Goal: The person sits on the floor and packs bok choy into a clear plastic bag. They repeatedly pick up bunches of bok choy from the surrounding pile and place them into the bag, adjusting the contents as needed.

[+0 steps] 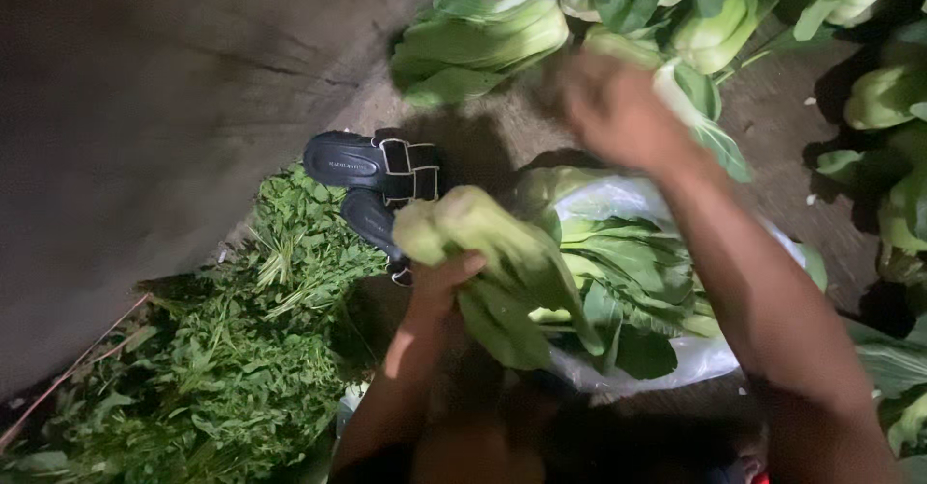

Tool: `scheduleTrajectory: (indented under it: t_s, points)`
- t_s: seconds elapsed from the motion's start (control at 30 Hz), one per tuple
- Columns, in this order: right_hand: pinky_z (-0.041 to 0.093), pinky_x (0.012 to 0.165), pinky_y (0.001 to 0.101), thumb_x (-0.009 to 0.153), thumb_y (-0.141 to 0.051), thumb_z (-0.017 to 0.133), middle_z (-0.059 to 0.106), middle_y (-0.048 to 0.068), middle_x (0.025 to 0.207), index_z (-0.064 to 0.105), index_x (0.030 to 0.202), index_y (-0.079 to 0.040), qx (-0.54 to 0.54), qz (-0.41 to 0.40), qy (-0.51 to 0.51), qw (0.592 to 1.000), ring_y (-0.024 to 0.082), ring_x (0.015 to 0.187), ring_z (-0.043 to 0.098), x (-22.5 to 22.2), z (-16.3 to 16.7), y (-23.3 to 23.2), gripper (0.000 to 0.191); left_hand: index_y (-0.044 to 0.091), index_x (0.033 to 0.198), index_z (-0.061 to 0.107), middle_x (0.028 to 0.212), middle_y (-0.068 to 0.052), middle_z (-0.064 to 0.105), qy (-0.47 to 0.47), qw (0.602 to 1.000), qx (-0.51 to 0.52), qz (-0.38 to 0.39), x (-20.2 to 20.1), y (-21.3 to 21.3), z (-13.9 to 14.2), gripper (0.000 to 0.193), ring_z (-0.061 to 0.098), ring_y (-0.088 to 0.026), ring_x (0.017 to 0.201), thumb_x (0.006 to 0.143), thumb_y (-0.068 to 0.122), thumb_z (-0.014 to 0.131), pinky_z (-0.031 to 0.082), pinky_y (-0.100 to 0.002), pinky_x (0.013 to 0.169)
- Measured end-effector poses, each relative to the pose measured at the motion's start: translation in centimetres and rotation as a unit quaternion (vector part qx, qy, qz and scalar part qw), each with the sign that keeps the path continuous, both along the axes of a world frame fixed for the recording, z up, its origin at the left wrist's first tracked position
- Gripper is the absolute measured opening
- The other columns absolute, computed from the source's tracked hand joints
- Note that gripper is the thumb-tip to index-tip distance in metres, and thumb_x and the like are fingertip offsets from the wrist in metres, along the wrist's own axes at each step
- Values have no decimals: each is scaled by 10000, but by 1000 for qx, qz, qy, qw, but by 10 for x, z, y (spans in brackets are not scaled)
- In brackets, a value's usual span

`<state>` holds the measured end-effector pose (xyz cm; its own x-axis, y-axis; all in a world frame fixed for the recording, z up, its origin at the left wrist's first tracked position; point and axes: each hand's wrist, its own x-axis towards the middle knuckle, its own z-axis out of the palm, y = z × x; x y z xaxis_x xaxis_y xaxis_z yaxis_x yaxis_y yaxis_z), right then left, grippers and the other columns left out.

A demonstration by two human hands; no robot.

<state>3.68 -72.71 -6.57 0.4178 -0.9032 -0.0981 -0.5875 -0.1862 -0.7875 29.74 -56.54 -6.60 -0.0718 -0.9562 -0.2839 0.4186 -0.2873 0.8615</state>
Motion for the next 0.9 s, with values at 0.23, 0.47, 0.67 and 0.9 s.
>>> scheduleTrajectory:
  t_s: [0.23,0.47,0.67,0.9]
  points:
    - [267,1259,610,961,-279,724,699,191,1156,560,1413,-59,-78,-122,252,957,306,1111,663,-43,-47,-14,528,31,1325,606,1332,-138,680,63,982,-180,3,9,-20,6,536,644,-290,1323,862,90,871,564,-452,1147]
    - [409,1184,372,1187,-167,570,492,179,1482,384,1531,3,-141,-226,-148,952,259,1344,503,-64,90,86,426,44,1363,525,1242,-105,677,-71,988,-104,94,-4,-14,-20,675,688,-257,1139,810,79,910,616,-427,1010]
    - [401,1207,547,1110,-302,410,469,327,1414,342,1509,59,83,-77,-335,936,408,1364,476,27,75,123,542,96,1445,460,1396,-62,553,0,993,-113,-41,-38,16,-40,738,565,-212,1292,843,158,884,509,-405,1130]
    - [399,1231,533,1054,-578,551,449,332,1511,189,1629,21,-32,-9,-129,991,394,1415,448,61,89,137,906,102,1448,467,1391,-80,542,112,981,-125,-94,-5,30,-32,625,565,-215,1278,923,232,781,499,-406,1132]
